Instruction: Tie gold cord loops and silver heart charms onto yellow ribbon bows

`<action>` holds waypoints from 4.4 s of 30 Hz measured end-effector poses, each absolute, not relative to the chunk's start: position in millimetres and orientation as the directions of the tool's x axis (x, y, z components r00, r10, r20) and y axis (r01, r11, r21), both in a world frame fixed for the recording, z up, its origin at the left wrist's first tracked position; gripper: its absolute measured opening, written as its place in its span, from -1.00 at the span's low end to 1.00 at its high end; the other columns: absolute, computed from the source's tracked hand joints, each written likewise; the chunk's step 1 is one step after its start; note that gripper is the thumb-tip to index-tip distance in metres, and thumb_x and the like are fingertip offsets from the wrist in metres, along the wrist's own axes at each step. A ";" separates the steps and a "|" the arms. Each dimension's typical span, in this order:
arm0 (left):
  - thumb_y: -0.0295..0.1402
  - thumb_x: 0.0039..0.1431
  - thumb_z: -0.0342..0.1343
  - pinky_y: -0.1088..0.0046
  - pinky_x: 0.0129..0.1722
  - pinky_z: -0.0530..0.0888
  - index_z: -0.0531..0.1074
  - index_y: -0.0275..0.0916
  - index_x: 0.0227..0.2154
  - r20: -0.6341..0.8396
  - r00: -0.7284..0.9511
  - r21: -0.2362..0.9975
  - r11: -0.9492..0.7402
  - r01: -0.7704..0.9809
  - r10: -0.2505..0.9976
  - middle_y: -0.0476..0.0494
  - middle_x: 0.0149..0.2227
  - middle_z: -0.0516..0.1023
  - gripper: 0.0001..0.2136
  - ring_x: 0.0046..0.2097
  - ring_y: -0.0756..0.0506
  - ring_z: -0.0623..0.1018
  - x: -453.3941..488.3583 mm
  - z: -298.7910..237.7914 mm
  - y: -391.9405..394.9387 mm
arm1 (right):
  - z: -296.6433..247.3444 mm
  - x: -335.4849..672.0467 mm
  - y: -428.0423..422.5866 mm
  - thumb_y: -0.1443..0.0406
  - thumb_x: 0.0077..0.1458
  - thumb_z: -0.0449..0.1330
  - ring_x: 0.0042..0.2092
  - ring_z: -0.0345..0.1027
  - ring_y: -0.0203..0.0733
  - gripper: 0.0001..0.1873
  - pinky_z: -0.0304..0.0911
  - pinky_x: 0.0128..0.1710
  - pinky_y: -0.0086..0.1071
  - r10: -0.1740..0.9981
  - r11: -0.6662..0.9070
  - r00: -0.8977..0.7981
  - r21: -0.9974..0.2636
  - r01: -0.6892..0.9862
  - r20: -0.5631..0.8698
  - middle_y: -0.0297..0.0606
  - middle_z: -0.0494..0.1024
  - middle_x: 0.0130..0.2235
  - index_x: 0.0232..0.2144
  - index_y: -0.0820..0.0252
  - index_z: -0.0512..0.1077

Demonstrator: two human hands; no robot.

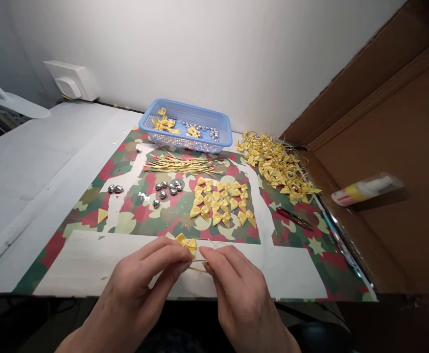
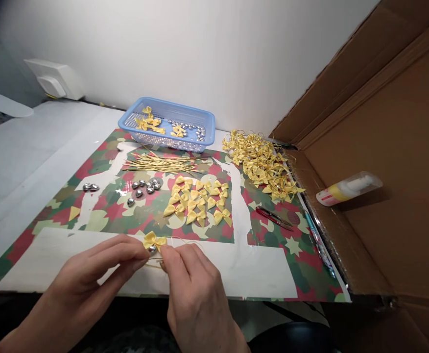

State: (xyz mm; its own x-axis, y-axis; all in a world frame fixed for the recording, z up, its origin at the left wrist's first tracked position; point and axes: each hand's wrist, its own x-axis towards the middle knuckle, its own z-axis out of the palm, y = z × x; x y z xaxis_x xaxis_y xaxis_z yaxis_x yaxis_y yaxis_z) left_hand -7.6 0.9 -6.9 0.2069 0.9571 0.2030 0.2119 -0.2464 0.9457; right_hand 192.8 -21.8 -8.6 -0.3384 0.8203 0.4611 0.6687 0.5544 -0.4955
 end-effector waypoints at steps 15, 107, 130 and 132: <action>-0.54 0.38 0.18 0.50 -0.22 0.55 0.64 -0.03 -0.15 0.245 0.253 0.917 -0.308 0.253 0.936 -0.06 -0.24 0.66 -0.76 -0.27 -0.10 0.65 -10.1 -12.9 0.9 | 0.1 193.4 -16.6 0.55 0.45 -0.01 -0.31 0.53 -0.13 -0.66 0.50 -0.33 -0.33 0.752 0.631 -0.454 -0.322 0.705 0.478 -0.12 0.60 -0.31 0.14 0.49 0.45; -0.31 0.40 0.18 0.56 -0.29 0.51 0.63 -0.06 -0.35 -0.133 0.335 0.973 0.058 0.224 0.933 0.08 -0.39 0.65 -0.81 -0.33 -0.04 0.59 -18.1 4.9 -0.9 | 5.6 176.0 -26.9 0.45 0.45 0.05 -0.26 0.42 -0.30 -0.78 0.31 -0.28 -0.44 0.947 0.313 -0.219 -0.835 0.453 0.236 -0.34 0.49 -0.29 -0.22 0.14 0.43; -0.32 0.40 0.17 0.52 -0.25 0.55 0.68 -0.08 -0.33 -0.126 0.369 0.979 0.055 0.198 0.921 0.01 -0.35 0.72 -0.79 -0.29 -0.09 0.65 -30.7 -12.6 2.4 | -5.9 175.0 -18.9 0.37 0.42 0.11 -0.31 0.46 -0.25 -0.82 0.31 -0.37 -0.43 0.961 0.271 -0.182 -0.838 0.474 0.208 -0.30 0.57 -0.31 -0.22 0.15 0.51; -0.31 0.40 0.19 0.52 -0.25 0.55 0.68 -0.08 -0.33 -0.132 0.348 0.971 0.052 0.232 0.928 0.00 -0.33 0.72 -0.80 -0.28 -0.09 0.65 -35.5 -13.5 5.5 | -10.1 179.2 -12.2 0.36 0.44 0.10 -0.25 0.49 -0.22 -0.80 0.37 -0.29 -0.42 0.967 0.255 -0.152 -0.814 0.522 0.205 -0.27 0.61 -0.26 -0.15 0.17 0.54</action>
